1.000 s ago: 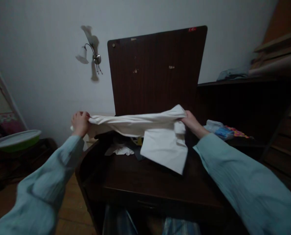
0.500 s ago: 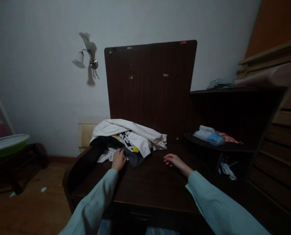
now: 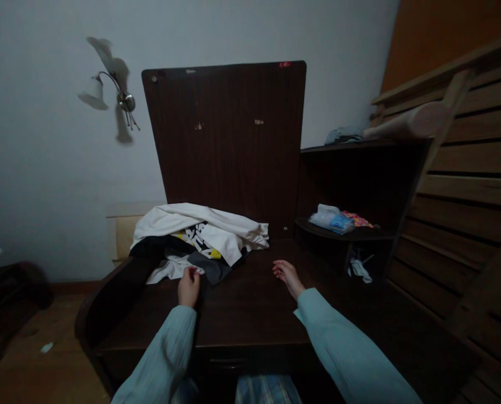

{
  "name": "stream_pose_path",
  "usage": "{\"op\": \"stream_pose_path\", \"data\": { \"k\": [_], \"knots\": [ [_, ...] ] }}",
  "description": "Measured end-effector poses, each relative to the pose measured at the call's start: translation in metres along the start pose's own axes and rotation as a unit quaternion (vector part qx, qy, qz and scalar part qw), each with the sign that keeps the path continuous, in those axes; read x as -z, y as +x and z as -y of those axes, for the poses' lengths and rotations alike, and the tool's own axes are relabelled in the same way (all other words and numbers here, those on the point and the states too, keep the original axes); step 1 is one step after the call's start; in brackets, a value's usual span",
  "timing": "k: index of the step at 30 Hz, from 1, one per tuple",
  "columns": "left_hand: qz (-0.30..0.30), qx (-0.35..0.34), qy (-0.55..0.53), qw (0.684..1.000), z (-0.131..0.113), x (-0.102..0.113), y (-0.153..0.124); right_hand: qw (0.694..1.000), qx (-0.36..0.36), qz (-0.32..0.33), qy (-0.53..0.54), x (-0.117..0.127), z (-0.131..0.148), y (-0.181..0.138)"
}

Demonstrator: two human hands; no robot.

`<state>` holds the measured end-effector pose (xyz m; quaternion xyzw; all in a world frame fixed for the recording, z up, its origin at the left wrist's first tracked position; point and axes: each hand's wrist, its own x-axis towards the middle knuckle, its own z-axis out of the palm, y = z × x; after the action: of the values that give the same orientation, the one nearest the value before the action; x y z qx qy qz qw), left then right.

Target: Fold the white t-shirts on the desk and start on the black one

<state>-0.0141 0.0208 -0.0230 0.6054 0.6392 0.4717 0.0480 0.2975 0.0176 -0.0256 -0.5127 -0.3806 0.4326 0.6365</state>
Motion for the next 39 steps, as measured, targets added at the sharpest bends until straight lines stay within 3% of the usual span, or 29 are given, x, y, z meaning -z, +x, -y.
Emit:
{"op": "stream_pose_path", "data": {
  "k": [3, 6, 10, 13, 16, 19, 22, 28, 39],
  "knots": [
    [0.023, 0.012, 0.013, 1.0, -0.003, 0.008, -0.002, 0.989, 0.053, -0.133, -0.029, 0.008, -0.004, 0.004],
    [0.089, -0.039, 0.053, 0.994, -0.017, 0.011, -0.012, 0.97, 0.13, -0.173, -0.113, 0.008, -0.005, -0.001],
    [0.213, -0.177, 0.149, 0.949, -0.047, 0.001, -0.036, 0.941, 0.246, -0.051, -0.228, -0.01, -0.002, -0.022],
    [0.283, -0.269, 0.16, 0.907, -0.065, -0.013, -0.052, 0.9, 0.294, 0.058, -0.317, -0.025, 0.0, -0.038],
    [0.289, -0.278, 0.142, 0.905, -0.07, -0.024, -0.059, 0.822, 0.301, 0.121, -0.468, -0.029, 0.0, -0.047],
    [0.296, -0.26, 0.136, 0.909, -0.066, -0.029, -0.059, 0.743, 0.244, 0.178, -0.598, -0.026, -0.001, -0.051],
    [0.315, -0.226, 0.161, 0.908, -0.062, -0.031, -0.059, 0.705, 0.186, 0.234, -0.644, -0.022, -0.002, -0.054],
    [0.336, -0.201, 0.188, 0.901, -0.064, -0.031, -0.059, 0.686, 0.162, 0.26, -0.66, -0.023, 0.001, -0.055],
    [0.334, -0.189, 0.198, 0.902, -0.068, -0.028, -0.06, 0.679, 0.151, 0.273, -0.664, -0.024, 0.004, -0.057]
  ]
}}
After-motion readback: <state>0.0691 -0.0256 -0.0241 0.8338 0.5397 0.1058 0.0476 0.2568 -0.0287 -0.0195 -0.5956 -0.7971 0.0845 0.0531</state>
